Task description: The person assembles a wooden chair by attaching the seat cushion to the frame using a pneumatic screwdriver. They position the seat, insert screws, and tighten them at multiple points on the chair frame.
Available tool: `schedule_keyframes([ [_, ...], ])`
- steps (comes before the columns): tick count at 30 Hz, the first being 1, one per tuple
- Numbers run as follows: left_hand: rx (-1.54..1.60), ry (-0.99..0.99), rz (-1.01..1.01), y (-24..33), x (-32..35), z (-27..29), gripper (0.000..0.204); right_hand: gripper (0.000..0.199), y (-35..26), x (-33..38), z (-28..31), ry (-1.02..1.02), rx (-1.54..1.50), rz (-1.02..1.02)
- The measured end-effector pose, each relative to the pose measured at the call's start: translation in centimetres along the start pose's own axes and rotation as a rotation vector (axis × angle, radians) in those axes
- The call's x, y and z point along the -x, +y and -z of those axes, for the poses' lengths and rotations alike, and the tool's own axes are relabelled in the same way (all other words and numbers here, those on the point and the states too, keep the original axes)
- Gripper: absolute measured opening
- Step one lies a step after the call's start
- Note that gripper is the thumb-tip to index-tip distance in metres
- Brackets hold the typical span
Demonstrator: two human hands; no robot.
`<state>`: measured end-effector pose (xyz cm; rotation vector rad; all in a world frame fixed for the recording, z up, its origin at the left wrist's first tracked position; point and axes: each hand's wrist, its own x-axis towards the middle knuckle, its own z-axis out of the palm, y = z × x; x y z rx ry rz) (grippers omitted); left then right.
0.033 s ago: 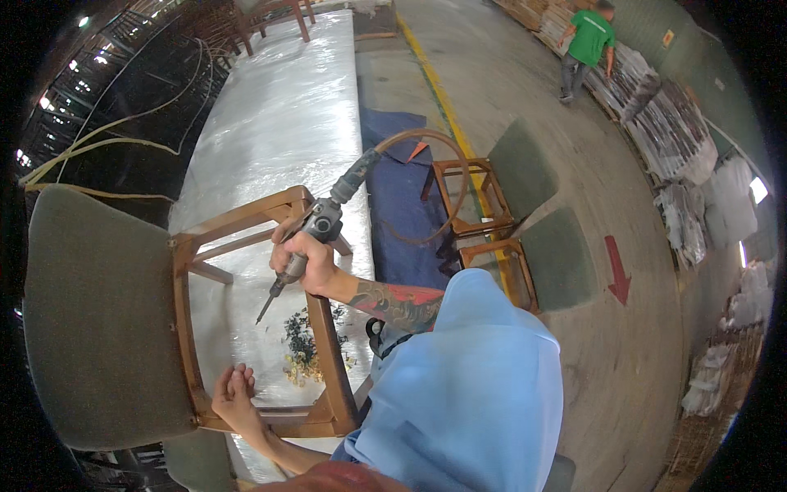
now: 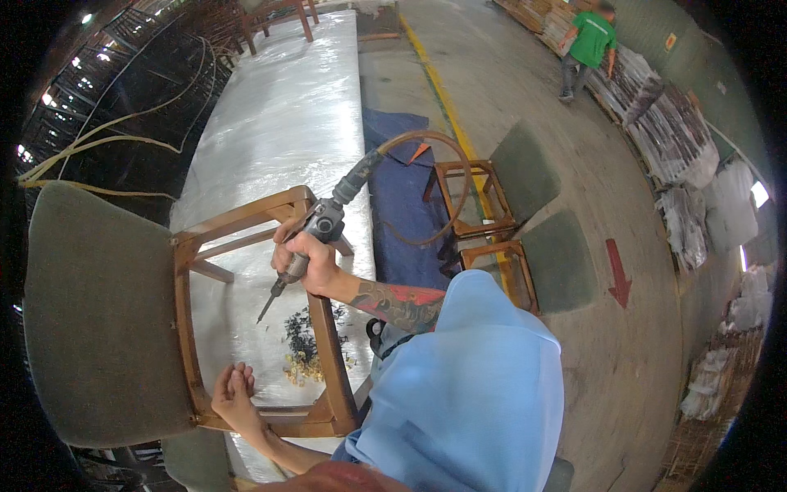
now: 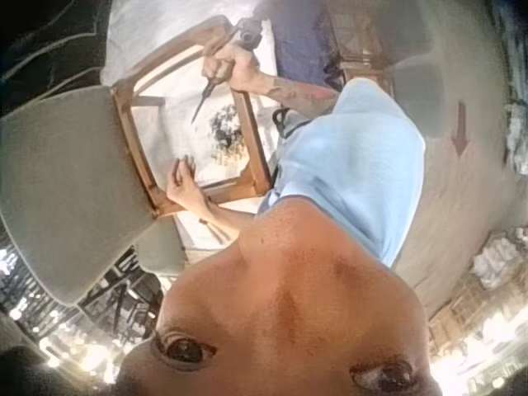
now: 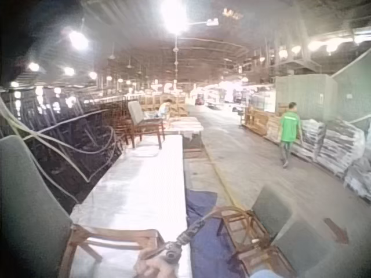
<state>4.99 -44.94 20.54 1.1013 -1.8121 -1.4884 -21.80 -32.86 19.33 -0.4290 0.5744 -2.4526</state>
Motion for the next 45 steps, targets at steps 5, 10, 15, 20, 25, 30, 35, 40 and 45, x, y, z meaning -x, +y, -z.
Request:
schedule_keyframes([
  [5,0.137,0.062,0.006,0.2,-0.2,-0.3,0.034,0.027,-0.3,-0.1,-0.6,0.023,0.060,-0.017],
  [10,0.103,0.012,0.117,2.0,0.3,-1.0,0.030,0.021,-0.3,-0.2,-0.8,-0.018,0.016,0.018],
  [15,0.096,-0.048,0.128,1.4,0.3,-0.7,0.020,0.028,-0.7,-0.2,-1.0,-0.025,0.106,-0.028],
  [20,0.056,-0.085,0.101,1.5,0.3,-0.7,0.017,0.028,-0.7,-0.3,-0.8,-0.028,0.133,-0.040],
  [25,0.091,-0.064,0.088,1.6,0.5,-0.7,0.021,0.028,-0.9,-0.1,-1.1,-0.027,0.166,-0.057],
  [30,0.060,-0.050,0.096,2.0,0.4,-0.8,0.026,0.029,-1.1,-0.2,-1.1,-0.021,0.186,-0.062],
  [35,0.002,-0.052,0.051,2.2,0.6,-0.8,0.021,0.027,-0.7,-0.2,-1.0,-0.013,0.138,-0.047],
  [40,-0.006,-0.119,0.023,2.0,0.5,-0.4,0.017,0.028,-0.9,-0.1,-1.0,-0.030,0.128,-0.052],
  [45,-0.027,-0.075,0.050,1.9,0.7,-0.4,0.016,0.030,-0.5,-0.4,-0.7,-0.035,0.094,-0.084],
])
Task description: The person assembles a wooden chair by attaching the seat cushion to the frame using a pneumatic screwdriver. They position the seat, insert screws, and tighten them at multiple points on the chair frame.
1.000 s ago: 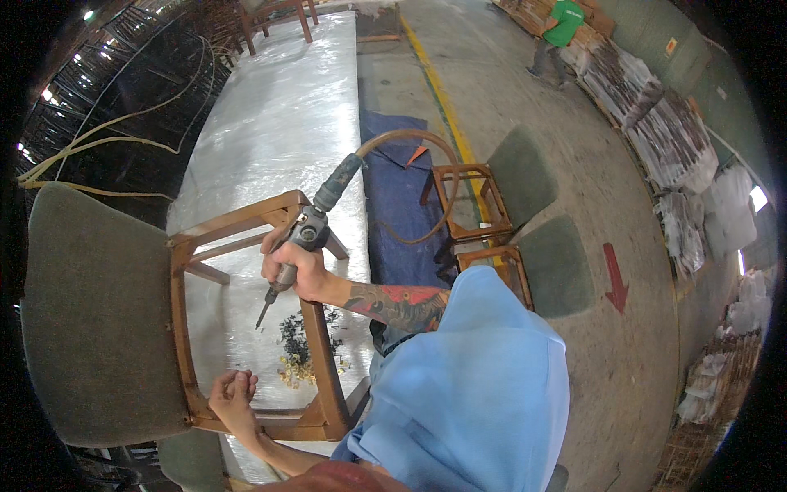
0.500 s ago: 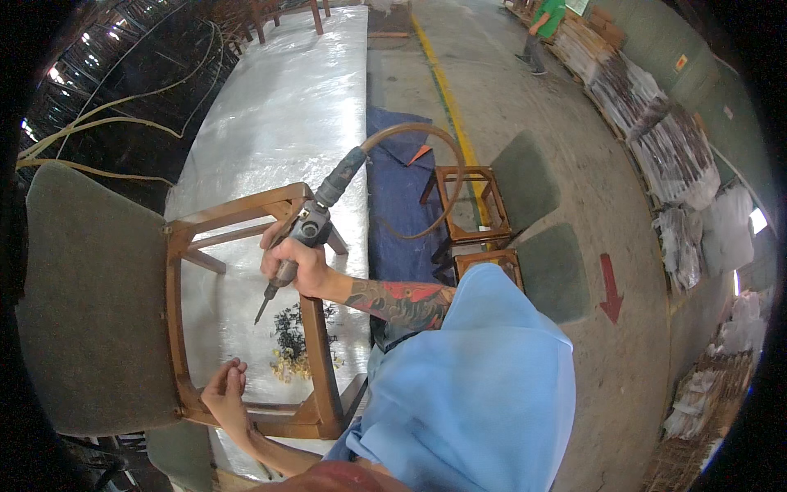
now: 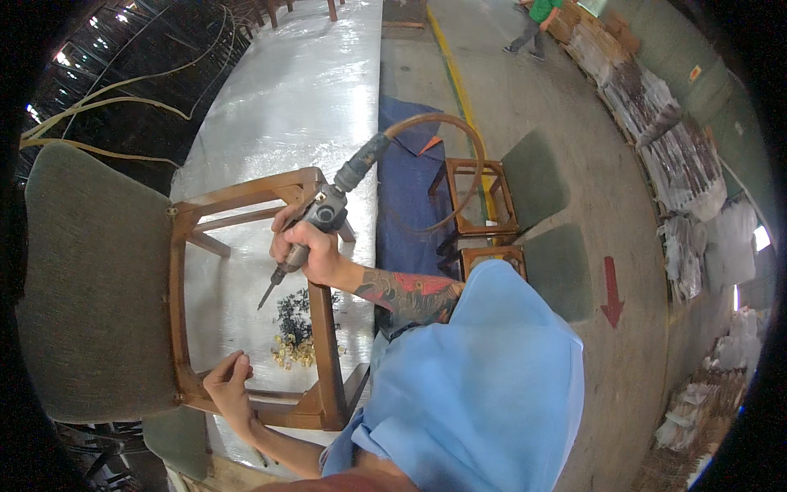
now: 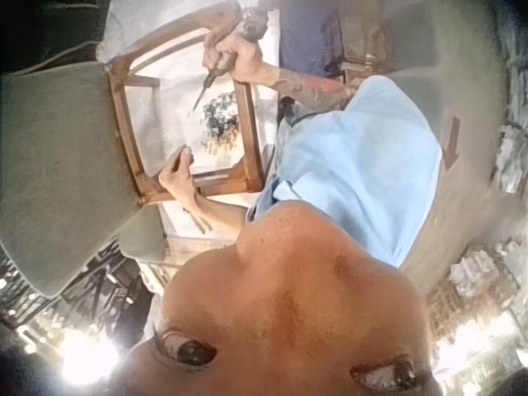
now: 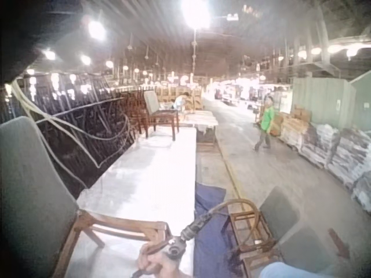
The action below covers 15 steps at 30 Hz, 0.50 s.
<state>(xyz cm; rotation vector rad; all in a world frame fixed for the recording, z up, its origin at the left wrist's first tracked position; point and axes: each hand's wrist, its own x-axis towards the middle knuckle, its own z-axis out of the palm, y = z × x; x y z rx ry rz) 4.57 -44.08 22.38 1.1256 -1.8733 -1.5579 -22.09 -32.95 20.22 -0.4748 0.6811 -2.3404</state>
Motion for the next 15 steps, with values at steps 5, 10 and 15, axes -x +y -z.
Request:
schedule_keyframes([
  [5,0.085,-0.021,0.020,-0.27,-0.14,-0.08,0.026,0.028,-0.27,0.24,-0.36,0.036,0.016,0.032],
  [10,0.142,0.019,0.039,-0.06,-0.15,-0.30,0.027,0.026,-0.13,0.16,-0.14,-0.014,-0.036,0.045],
  [15,0.162,0.054,0.002,-0.29,-0.10,-0.38,0.023,0.029,0.21,0.03,0.07,0.017,0.003,0.014],
])
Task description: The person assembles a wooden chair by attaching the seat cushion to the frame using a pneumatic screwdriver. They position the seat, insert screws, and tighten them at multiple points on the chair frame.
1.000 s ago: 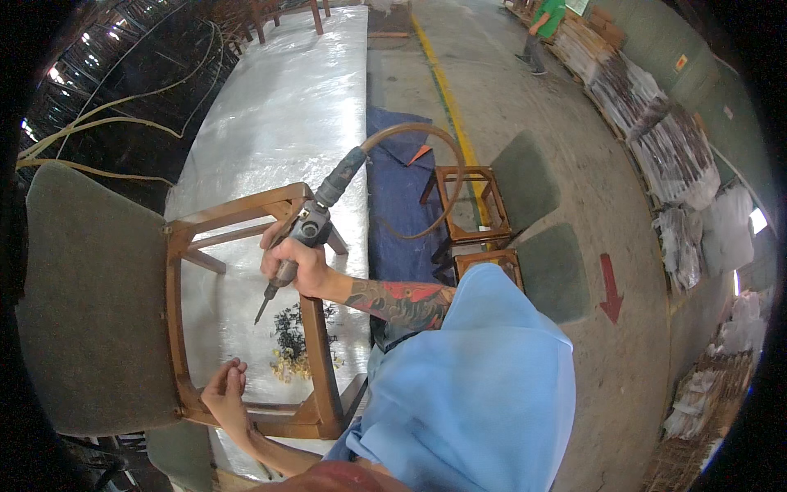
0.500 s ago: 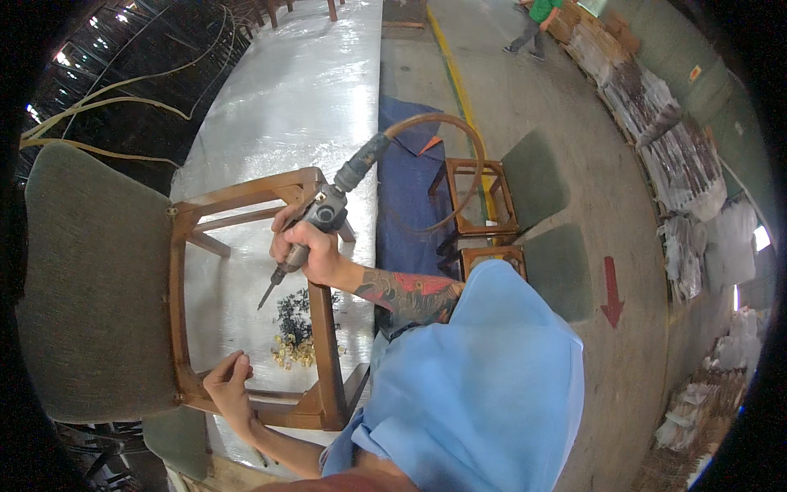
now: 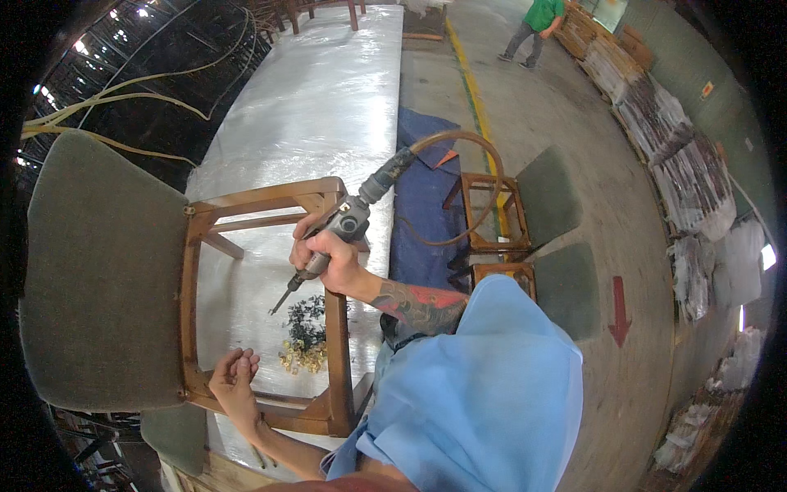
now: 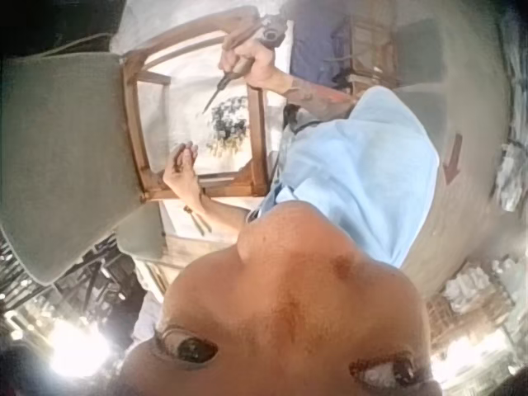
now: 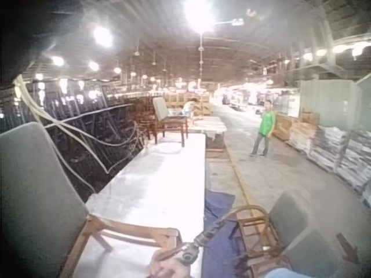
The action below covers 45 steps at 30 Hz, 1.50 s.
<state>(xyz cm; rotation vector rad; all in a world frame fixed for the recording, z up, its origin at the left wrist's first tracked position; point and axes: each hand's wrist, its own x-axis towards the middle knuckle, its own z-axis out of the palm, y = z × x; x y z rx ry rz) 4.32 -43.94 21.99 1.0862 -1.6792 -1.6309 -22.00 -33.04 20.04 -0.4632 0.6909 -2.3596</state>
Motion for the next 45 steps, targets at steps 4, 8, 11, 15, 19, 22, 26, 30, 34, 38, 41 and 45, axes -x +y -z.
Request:
schedule_keyframes([
  [4,0.059,0.045,-0.008,0.2,-0.1,-0.1,0.023,0.030,-0.3,0.1,0.0,0.001,-0.005,-0.015],
  [8,0.061,0.046,0.000,-0.2,-0.2,0.2,0.023,0.031,-0.2,0.1,0.0,0.000,-0.010,-0.015],
  [11,-0.001,0.006,0.043,0.6,0.1,-0.1,0.018,0.032,-0.4,-0.3,-0.1,0.000,-0.004,-0.021],
  [15,-0.029,-0.071,0.053,0.4,0.2,0.2,0.014,0.033,-0.4,0.1,-0.1,0.013,0.028,-0.021],
  [19,0.007,-0.074,0.036,0.2,0.1,0.1,0.015,0.032,-0.3,0.1,-0.2,0.004,0.003,-0.011],
  [22,0.013,-0.060,0.048,0.3,0.1,0.1,0.017,0.032,-0.3,0.2,-0.3,0.018,-0.008,-0.029],
  [26,0.013,-0.054,0.045,0.1,0.1,0.2,0.019,0.031,-0.3,0.1,-0.1,0.006,-0.006,-0.027],
  [30,0.012,-0.074,0.028,-0.1,0.0,0.4,0.020,0.029,-0.2,0.1,0.0,-0.002,-0.034,-0.015],
  [34,0.022,-0.078,0.012,0.0,0.1,0.3,0.019,0.031,-0.3,0.1,0.0,0.009,0.011,-0.016],
  [38,-0.012,-0.075,-0.014,-0.4,0.1,0.5,0.018,0.030,-0.4,0.1,-0.3,0.025,0.016,0.002],
  [41,-0.040,-0.077,-0.014,-0.3,0.1,0.5,0.018,0.027,-0.3,0.1,-0.1,0.008,-0.007,0.025],
  [45,-0.057,-0.079,-0.008,-0.1,0.3,0.4,0.017,0.030,-0.5,0.1,-0.5,0.049,0.041,0.022],
])
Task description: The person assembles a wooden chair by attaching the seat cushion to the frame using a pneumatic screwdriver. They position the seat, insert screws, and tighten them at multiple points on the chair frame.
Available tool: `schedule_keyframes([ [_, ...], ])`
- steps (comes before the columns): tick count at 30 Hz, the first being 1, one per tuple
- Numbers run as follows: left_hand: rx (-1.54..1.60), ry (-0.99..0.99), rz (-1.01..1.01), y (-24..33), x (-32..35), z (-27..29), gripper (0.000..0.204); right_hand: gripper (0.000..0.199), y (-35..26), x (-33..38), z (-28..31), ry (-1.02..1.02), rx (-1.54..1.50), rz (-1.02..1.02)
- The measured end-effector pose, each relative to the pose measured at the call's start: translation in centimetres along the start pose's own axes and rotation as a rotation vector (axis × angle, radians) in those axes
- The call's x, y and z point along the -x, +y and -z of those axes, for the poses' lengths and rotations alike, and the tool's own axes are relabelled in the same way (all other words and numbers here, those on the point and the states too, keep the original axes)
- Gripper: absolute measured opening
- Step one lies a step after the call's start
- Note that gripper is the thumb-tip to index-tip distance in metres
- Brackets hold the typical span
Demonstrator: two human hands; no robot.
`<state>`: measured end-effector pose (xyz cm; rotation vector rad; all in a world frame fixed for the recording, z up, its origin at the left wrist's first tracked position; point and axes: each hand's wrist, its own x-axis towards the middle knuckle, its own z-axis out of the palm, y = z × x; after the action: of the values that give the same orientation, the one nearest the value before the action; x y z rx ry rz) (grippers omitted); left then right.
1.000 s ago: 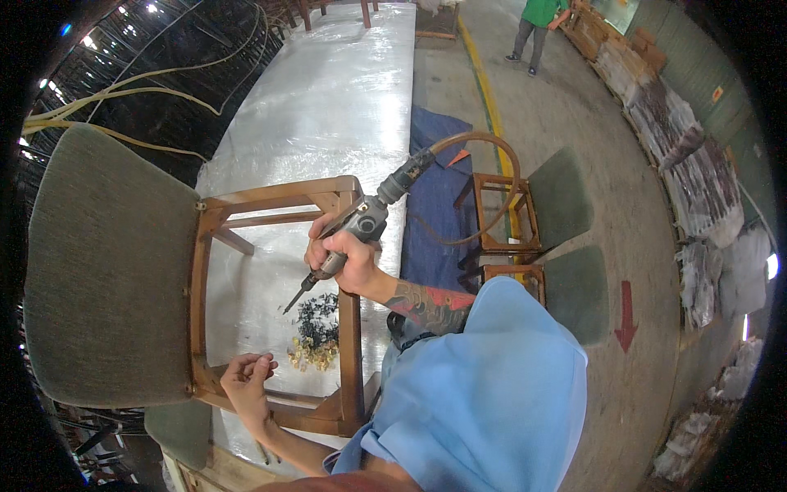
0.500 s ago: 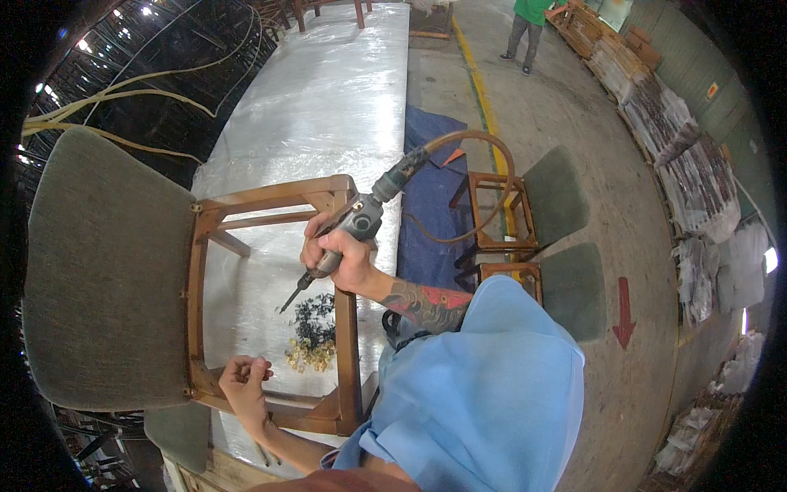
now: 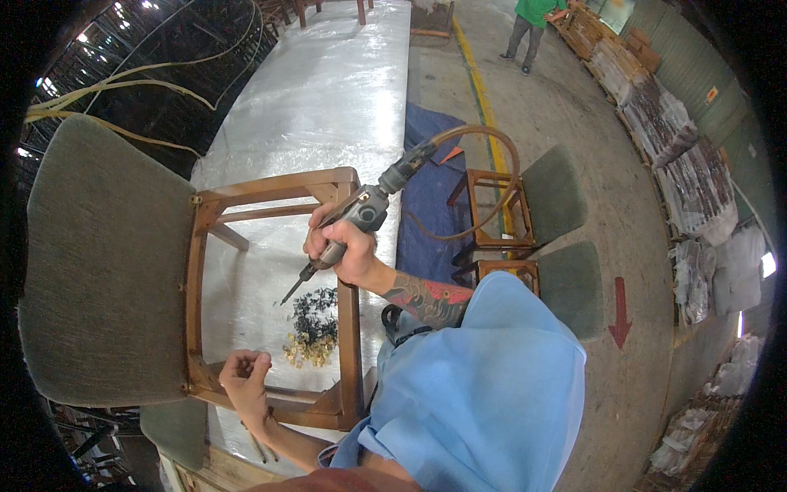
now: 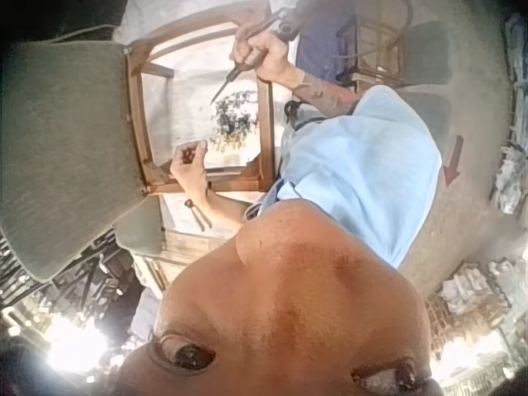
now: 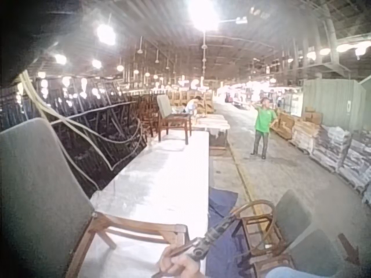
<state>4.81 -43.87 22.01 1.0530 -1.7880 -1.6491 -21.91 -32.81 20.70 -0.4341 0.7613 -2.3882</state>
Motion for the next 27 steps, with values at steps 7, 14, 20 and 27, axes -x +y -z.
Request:
schedule_keyframes([
  [7,0.021,0.018,0.012,0.2,-0.1,-0.1,0.016,0.031,0.2,0.0,0.4,-0.023,0.017,0.003],
  [14,0.043,-0.002,0.012,0.4,0.0,0.0,0.014,0.032,0.1,-0.2,0.6,-0.060,-0.005,-0.021],
  [20,0.044,0.006,0.020,0.4,0.0,0.1,0.014,0.033,-0.2,0.0,0.4,-0.060,0.004,-0.048],
  [27,0.045,0.051,-0.007,1.3,0.4,-0.5,0.021,0.033,-0.1,-0.1,0.6,-0.115,0.005,-0.037],
])
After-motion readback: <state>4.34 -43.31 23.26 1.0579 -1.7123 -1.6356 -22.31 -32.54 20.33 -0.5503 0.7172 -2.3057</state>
